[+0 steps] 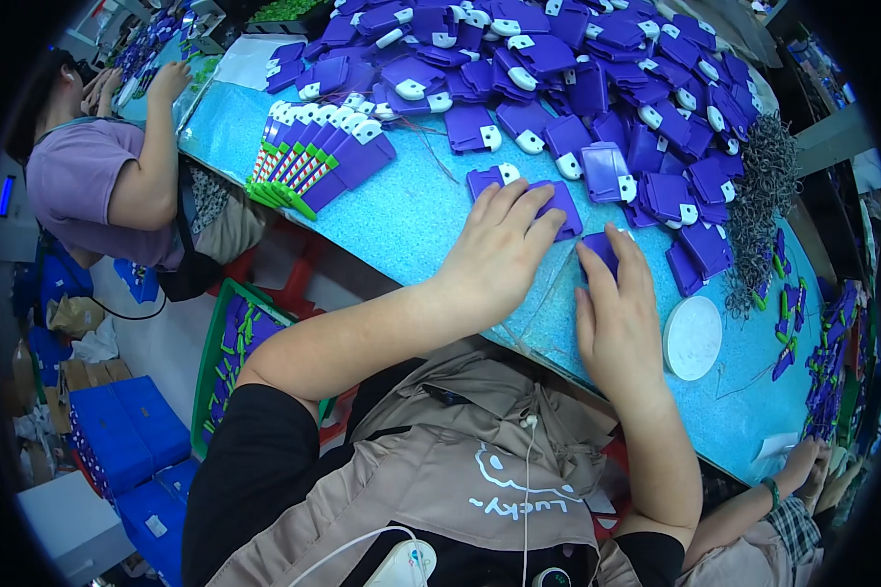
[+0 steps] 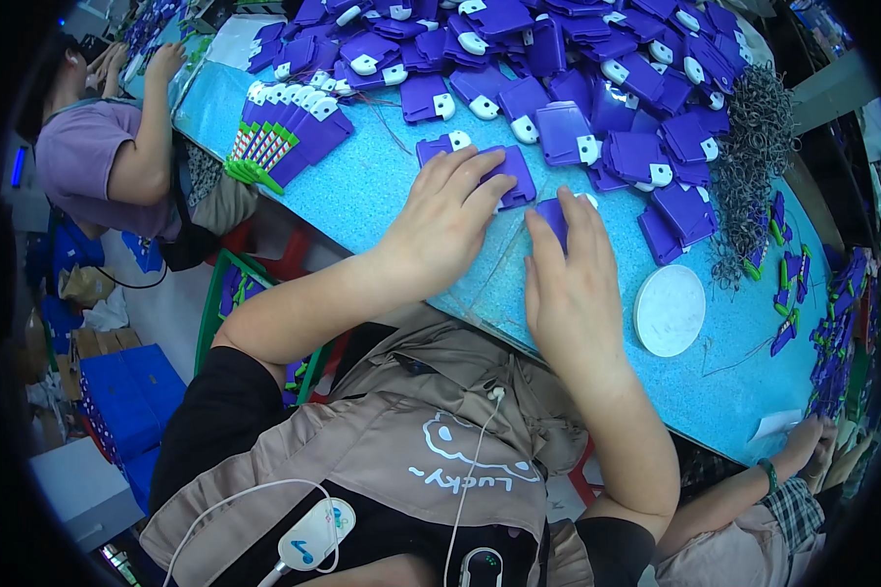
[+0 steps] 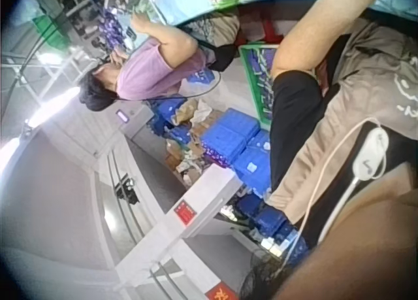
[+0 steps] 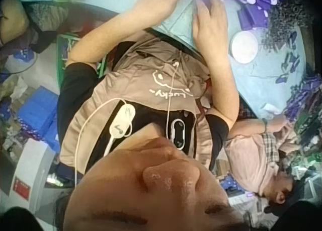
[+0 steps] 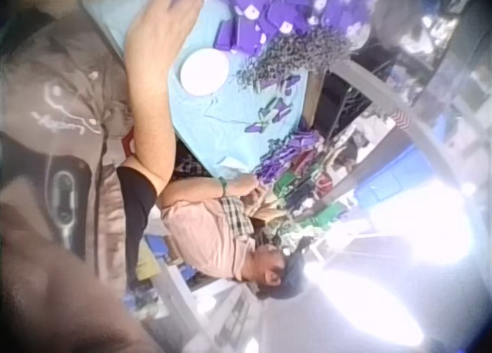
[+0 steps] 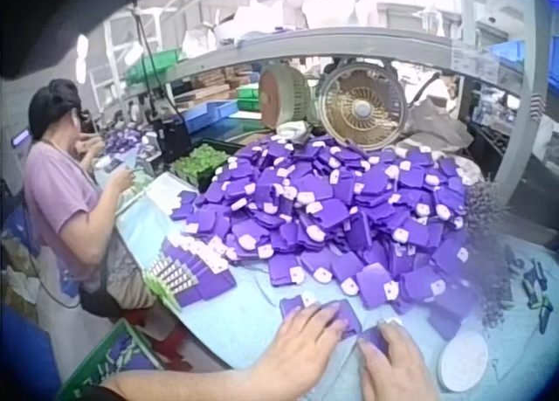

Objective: The person assembles purple plastic housings by joining white components and green parts together, then securing them with a hammer.

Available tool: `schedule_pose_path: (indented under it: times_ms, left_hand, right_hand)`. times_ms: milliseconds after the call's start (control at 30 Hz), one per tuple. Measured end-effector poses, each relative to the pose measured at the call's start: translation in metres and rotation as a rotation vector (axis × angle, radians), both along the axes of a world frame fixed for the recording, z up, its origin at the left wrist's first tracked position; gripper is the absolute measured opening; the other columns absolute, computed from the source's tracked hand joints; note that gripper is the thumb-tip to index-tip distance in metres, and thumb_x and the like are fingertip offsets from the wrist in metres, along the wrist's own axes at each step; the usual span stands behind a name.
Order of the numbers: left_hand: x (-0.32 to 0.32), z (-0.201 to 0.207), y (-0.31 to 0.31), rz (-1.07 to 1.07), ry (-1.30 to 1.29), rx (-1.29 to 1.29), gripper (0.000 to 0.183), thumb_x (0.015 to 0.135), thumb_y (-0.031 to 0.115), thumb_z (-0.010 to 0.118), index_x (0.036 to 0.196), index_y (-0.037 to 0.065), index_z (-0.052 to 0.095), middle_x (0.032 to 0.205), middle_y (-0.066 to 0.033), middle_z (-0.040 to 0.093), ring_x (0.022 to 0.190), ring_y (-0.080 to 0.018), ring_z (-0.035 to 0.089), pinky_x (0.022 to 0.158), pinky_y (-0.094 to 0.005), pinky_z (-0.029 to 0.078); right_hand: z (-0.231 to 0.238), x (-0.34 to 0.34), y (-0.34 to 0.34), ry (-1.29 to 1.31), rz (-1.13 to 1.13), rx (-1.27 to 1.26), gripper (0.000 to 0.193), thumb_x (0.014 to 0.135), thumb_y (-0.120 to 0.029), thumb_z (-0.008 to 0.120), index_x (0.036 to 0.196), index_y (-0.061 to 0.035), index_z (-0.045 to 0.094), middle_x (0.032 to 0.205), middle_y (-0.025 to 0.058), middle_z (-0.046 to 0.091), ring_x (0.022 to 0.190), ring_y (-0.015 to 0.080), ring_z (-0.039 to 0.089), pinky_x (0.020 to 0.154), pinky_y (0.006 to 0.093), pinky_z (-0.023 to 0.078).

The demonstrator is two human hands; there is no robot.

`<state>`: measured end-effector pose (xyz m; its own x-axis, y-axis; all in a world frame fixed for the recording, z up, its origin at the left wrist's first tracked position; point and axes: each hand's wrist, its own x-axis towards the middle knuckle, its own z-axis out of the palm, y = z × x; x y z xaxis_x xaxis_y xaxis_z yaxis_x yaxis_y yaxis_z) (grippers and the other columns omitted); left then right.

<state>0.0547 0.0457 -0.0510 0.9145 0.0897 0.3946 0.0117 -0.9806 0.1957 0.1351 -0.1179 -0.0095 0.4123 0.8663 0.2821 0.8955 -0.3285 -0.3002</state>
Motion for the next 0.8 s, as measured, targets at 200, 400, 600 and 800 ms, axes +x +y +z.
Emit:
schedule_pose_path:
  times_ms: [200,400,600,800]
  left_hand:
    - [-0.005,0.026,0.006,0.119,-0.133,-0.18,0.054,0.07,0.011,0.068,0.12,0.004,0.046,0.117,-0.0177,0.047,0.111,-0.0357,0.043,0.095,-0.0463,0.031]
    - [-0.022,0.043,-0.007,0.032,-0.07,-0.358,0.069,0.07,0.014,0.07,0.129,0.001,0.037,0.116,-0.0176,0.049,0.107,-0.0285,0.047,0.09,-0.0408,0.035]
    - [-0.04,0.04,-0.05,-0.119,0.129,-1.986,0.076,0.077,0.01,0.067,0.137,-0.001,0.021,0.129,-0.0176,0.041,0.116,-0.0229,0.045,0.097,-0.0352,0.037]
    - [-0.027,0.03,-0.05,-0.2,0.259,-1.742,0.073,0.077,0.011,0.063,0.136,-0.001,0.022,0.127,-0.0181,0.044,0.111,-0.0226,0.05,0.094,-0.0349,0.041]
  right_hand:
    - [-0.008,-0.028,-0.02,0.011,-0.083,-0.045,0.04,0.075,-0.009,0.061,0.111,0.0041,0.051,0.124,0.0237,0.041,0.115,0.0411,0.04,0.095,0.046,0.034]
    - [0.009,-0.016,-0.025,0.149,-0.077,0.084,0.04,0.075,-0.012,0.064,0.11,0.0014,0.052,0.121,0.0219,0.046,0.113,0.0376,0.044,0.093,0.044,0.036]
    - [-0.002,-0.032,-0.035,0.664,0.02,0.402,0.035,0.074,-0.008,0.066,0.106,-0.0003,0.055,0.111,0.0157,0.058,0.099,0.0319,0.057,0.085,0.0385,0.044]
    - [0.002,-0.04,-0.049,0.434,-0.122,0.363,0.026,0.079,-0.007,0.061,0.104,-0.0015,0.057,0.106,0.0159,0.06,0.093,0.031,0.059,0.074,0.0379,0.046]
